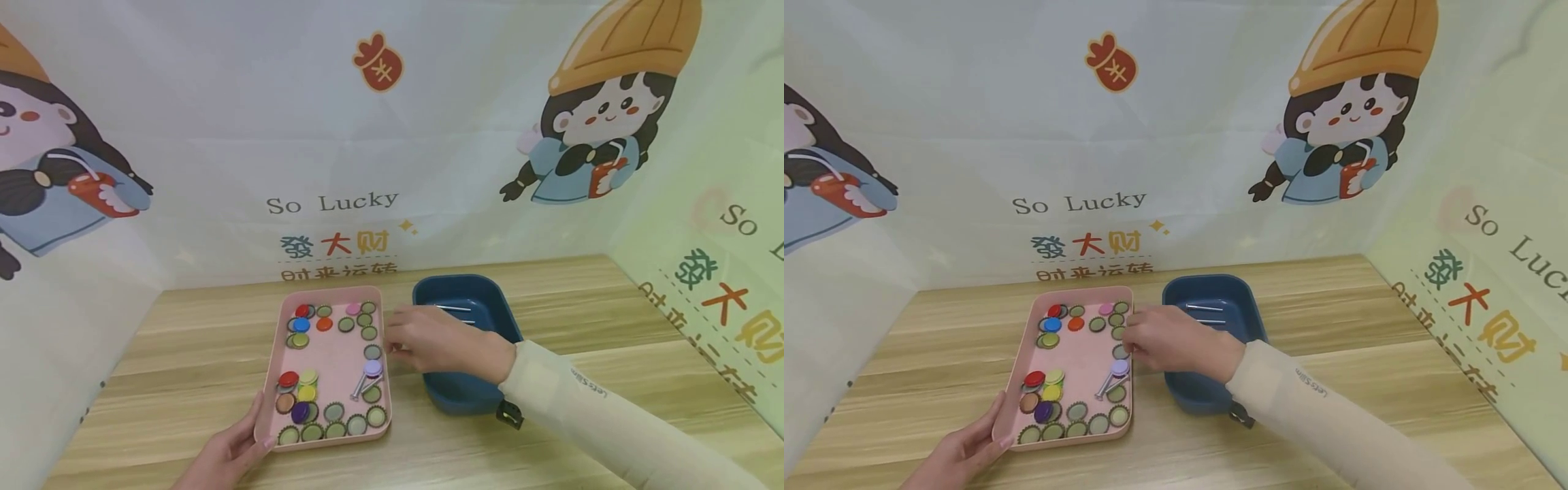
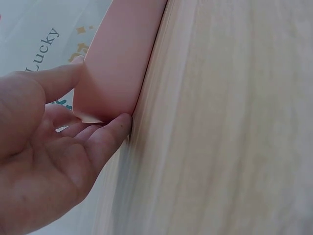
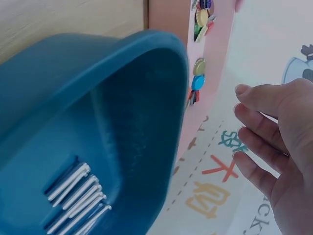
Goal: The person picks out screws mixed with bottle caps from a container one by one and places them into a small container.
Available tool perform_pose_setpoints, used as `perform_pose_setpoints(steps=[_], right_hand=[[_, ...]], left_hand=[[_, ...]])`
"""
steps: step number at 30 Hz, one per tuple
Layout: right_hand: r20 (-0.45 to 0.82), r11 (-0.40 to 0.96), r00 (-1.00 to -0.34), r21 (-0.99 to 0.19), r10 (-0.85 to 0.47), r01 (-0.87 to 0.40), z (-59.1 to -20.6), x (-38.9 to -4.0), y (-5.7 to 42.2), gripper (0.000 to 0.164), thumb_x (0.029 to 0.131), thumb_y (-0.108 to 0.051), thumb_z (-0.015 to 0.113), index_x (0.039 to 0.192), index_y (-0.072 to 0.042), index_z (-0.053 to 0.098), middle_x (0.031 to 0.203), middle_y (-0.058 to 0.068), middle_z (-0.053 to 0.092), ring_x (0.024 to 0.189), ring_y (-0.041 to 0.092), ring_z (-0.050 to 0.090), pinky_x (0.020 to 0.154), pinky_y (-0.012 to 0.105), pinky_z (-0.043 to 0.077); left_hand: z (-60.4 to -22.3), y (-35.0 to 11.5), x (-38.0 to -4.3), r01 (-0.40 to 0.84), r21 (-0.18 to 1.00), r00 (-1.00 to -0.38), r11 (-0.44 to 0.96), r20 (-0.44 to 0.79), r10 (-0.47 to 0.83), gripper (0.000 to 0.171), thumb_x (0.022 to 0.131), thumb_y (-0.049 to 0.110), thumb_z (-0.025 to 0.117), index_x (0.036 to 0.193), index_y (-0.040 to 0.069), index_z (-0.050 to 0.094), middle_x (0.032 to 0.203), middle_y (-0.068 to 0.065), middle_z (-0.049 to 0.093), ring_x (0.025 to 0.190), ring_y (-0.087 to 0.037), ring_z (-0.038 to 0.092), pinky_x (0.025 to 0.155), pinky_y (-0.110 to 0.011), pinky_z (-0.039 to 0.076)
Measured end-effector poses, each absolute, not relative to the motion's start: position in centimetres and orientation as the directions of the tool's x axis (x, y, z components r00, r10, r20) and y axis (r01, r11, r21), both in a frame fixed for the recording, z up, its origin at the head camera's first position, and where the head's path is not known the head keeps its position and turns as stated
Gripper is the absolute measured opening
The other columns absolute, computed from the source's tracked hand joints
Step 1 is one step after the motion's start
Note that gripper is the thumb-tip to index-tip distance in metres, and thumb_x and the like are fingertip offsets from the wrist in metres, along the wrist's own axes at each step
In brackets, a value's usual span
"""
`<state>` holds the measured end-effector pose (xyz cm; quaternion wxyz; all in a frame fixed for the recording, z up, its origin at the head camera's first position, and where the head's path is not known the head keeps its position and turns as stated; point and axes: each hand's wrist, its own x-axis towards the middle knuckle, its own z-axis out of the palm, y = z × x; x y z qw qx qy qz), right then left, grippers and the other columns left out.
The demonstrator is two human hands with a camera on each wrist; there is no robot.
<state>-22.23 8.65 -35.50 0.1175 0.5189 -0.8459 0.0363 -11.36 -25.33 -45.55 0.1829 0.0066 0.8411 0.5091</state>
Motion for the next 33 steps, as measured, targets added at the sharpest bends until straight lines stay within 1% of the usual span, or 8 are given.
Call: perform_pose_setpoints(steps=[4, 7, 11, 13, 19, 22, 26, 33], right_hand=[[0.206, 0.46, -0.441, 0.055, -0.873, -0.886, -35.3, -22.2, 7.7, 0.002, 0.09, -0.016, 0.075, 0.089, -0.016, 0.073, 0.087, -0.005, 0.067, 0.084, 0.011, 0.058, 0.07, 0.023, 0.052], [0.191, 0.463, -0.446, 0.049, -0.874, -0.885, -35.1, -22.1, 7.0, 0.003, 0.092, -0.019, 0.074, 0.093, -0.016, 0.075, 0.089, -0.005, 0.068, 0.087, 0.012, 0.06, 0.074, 0.023, 0.055], [0.167, 0.454, -0.44, 0.061, -0.882, -0.889, -35.0, -22.2, 5.9, 0.005, 0.092, -0.021, 0.075, 0.095, -0.017, 0.076, 0.091, -0.005, 0.07, 0.089, 0.012, 0.059, 0.077, 0.022, 0.054], [0.152, 0.454, -0.441, 0.064, -0.885, -0.889, -35.1, -22.1, 5.5, 0.006, 0.091, -0.021, 0.075, 0.096, -0.018, 0.076, 0.092, -0.006, 0.071, 0.089, 0.012, 0.059, 0.077, 0.022, 0.054], [0.115, 0.478, -0.47, 0.063, -0.875, -0.876, -35.4, -22.1, 4.6, 0.009, 0.091, -0.023, 0.075, 0.099, -0.019, 0.076, 0.098, -0.006, 0.073, 0.097, 0.012, 0.062, 0.082, 0.023, 0.056], [0.096, 0.485, -0.48, 0.044, -0.872, -0.873, -35.6, -22.3, 4.3, 0.008, 0.092, -0.022, 0.075, 0.099, -0.018, 0.076, 0.098, -0.006, 0.073, 0.1, 0.012, 0.063, 0.084, 0.024, 0.057], [0.054, 0.503, -0.502, 0.014, -0.863, -0.864, -36.0, -22.6, 3.9, 0.009, 0.092, -0.021, 0.074, 0.1, -0.018, 0.076, 0.098, -0.005, 0.073, 0.099, 0.011, 0.063, 0.084, 0.023, 0.056], [-0.032, 0.528, -0.528, 0.016, -0.849, -0.849, -36.5, -22.7, 3.0, 0.012, 0.093, -0.023, 0.074, 0.104, -0.019, 0.077, 0.102, -0.006, 0.073, 0.098, 0.011, 0.061, 0.081, 0.022, 0.055]], left_hand=[[-45.6, -25.4, -11.3, -0.158, 0.875, -0.928, 0.457, -0.289, 0.234, 0.083, 0.1, 0.023, 0.062, 0.157, -0.004, 0.009, 0.16, -0.031, 0.021, 0.14, -0.042, 0.044, 0.101, -0.03, 0.055], [-45.5, -25.3, -11.4, -0.178, 0.869, -0.926, 0.461, -0.306, 0.219, 0.082, 0.1, 0.024, 0.062, 0.157, -0.002, 0.009, 0.16, -0.029, 0.022, 0.141, -0.04, 0.045, 0.101, -0.03, 0.055], [-45.5, -25.2, -11.4, -0.189, 0.859, -0.931, 0.477, -0.311, 0.192, 0.081, 0.099, 0.023, 0.063, 0.158, 0.0, 0.011, 0.16, -0.028, 0.026, 0.14, -0.039, 0.047, 0.101, -0.031, 0.055], [-45.5, -25.2, -11.3, -0.178, 0.863, -0.932, 0.473, -0.302, 0.199, 0.081, 0.099, 0.022, 0.063, 0.158, -0.001, 0.012, 0.159, -0.03, 0.026, 0.139, -0.04, 0.047, 0.101, -0.031, 0.055], [-45.5, -25.3, -11.3, -0.16, 0.877, -0.93, 0.454, -0.288, 0.23, 0.082, 0.1, 0.021, 0.062, 0.157, -0.003, 0.009, 0.159, -0.032, 0.023, 0.14, -0.043, 0.045, 0.101, -0.031, 0.055], [-45.5, -25.3, -11.3, -0.183, 0.867, -0.931, 0.464, -0.305, 0.202, 0.082, 0.099, 0.024, 0.064, 0.158, 0.0, 0.012, 0.159, -0.029, 0.026, 0.14, -0.04, 0.047, 0.102, -0.032, 0.054], [-45.5, -25.2, -11.4, -0.195, 0.854, -0.932, 0.481, -0.314, 0.179, 0.082, 0.099, 0.026, 0.064, 0.158, 0.002, 0.013, 0.159, -0.027, 0.029, 0.139, -0.038, 0.049, 0.102, -0.032, 0.054], [-45.4, -25.1, -11.3, -0.207, 0.84, -0.935, 0.502, -0.321, 0.152, 0.083, 0.098, 0.027, 0.065, 0.158, 0.003, 0.014, 0.159, -0.027, 0.03, 0.138, -0.038, 0.05, 0.101, -0.033, 0.055]])
